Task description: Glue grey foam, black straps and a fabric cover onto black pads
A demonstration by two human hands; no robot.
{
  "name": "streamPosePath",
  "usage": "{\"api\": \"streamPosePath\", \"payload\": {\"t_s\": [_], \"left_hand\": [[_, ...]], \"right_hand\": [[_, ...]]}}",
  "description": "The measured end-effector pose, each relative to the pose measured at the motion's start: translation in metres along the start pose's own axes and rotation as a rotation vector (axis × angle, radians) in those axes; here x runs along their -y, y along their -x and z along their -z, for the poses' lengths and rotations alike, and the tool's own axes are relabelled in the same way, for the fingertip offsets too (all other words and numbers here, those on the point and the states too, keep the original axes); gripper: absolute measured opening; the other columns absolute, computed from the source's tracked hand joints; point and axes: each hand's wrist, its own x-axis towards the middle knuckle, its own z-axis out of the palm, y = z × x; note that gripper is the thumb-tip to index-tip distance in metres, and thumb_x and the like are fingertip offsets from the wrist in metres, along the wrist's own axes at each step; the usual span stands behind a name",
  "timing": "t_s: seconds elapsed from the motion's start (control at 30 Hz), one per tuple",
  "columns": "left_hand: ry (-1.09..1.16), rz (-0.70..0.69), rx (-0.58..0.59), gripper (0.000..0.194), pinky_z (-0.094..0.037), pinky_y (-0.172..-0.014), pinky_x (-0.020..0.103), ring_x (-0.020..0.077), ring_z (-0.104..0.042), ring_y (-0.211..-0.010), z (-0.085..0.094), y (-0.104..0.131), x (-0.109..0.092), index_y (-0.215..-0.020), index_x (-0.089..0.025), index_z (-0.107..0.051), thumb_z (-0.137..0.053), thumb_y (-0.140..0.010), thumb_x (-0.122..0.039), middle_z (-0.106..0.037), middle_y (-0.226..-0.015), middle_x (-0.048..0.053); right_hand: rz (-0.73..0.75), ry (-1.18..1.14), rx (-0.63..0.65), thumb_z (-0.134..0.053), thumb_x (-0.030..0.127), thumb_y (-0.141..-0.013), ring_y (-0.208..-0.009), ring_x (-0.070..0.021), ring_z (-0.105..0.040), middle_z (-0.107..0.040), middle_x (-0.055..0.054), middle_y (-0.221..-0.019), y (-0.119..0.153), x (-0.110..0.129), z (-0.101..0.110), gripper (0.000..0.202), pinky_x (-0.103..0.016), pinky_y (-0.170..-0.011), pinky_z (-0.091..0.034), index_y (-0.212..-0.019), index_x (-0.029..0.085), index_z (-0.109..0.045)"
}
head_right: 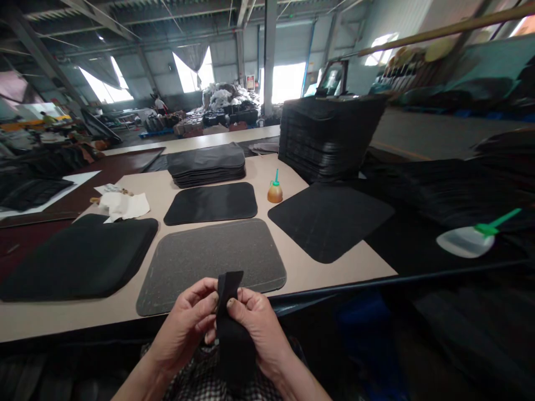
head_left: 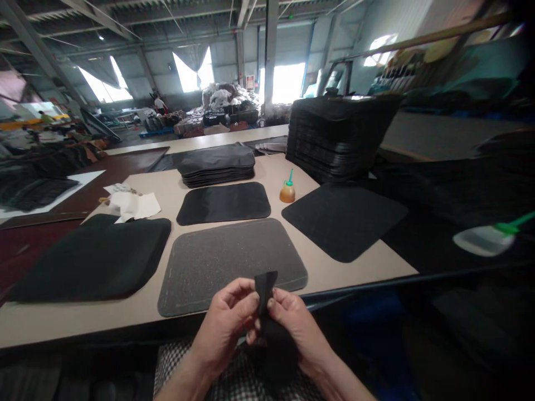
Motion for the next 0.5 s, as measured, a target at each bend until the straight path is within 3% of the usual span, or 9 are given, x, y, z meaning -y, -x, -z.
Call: {"api": "streamPosePath", "payload": {"t_s": [0.1, 0.2, 0.33, 0.5], "left_hand": [[-0.037, 0.0, -0.024, 0.027, -0.041, -0.046, 0.016, 0.0043, -0.048, -0.054, 0.003, 0.0, -0.002, -0.101, -0.016, -0.065, -0.075, -0.088, -0.038, -0.057, -0.083, 0.0], [-0.107, -0.024, -0.059, 0.023, -0.043, -0.051, 0.017, 0.006, -0.048, -0.059, 0.007, -0.002, -0.005, -0.091, -0.017, -0.06, -0.074, -0.088, -0.036, -0.053, -0.078, -0.002], [-0.219, -0.037, -0.108, 0.026, -0.043, -0.052, 0.018, 0.0074, -0.046, -0.059, 0.009, -0.008, -0.006, -0.086, -0.018, -0.056, -0.071, -0.089, -0.039, -0.048, -0.07, -0.004], [-0.184, 0.064, -0.033, 0.031, -0.04, -0.047, 0.016, 0.0063, -0.044, -0.056, 0.008, -0.014, -0.002, -0.09, -0.018, -0.056, -0.077, -0.084, -0.04, -0.052, -0.073, -0.003]], "right_hand": [[0.017, 0.071, -0.051, -0.084, 0.044, -0.082, -0.063, -0.0141, -0.065, -0.069, -0.003, -0.078, 0.0, 0.002, 0.005, 0.037, -0.023, -0.06, -0.052, -0.089, 0.015, -0.062], [0.127, 0.337, -0.094, -0.077, 0.042, -0.09, -0.073, -0.0141, -0.065, -0.068, -0.002, -0.083, 0.005, 0.007, 0.008, 0.03, -0.023, -0.067, -0.052, -0.088, 0.016, -0.062], [0.257, 0.557, -0.103, -0.069, 0.038, -0.097, -0.098, -0.0173, -0.066, -0.069, -0.003, -0.105, 0.013, 0.011, 0.008, 0.024, -0.027, -0.086, -0.054, -0.114, 0.022, -0.06], [0.144, 0.477, -0.032, -0.072, 0.036, -0.094, -0.11, -0.0203, -0.066, -0.064, -0.007, -0.13, 0.02, 0.007, 0.025, 0.078, -0.035, -0.099, -0.053, -0.157, 0.033, -0.025]]}}
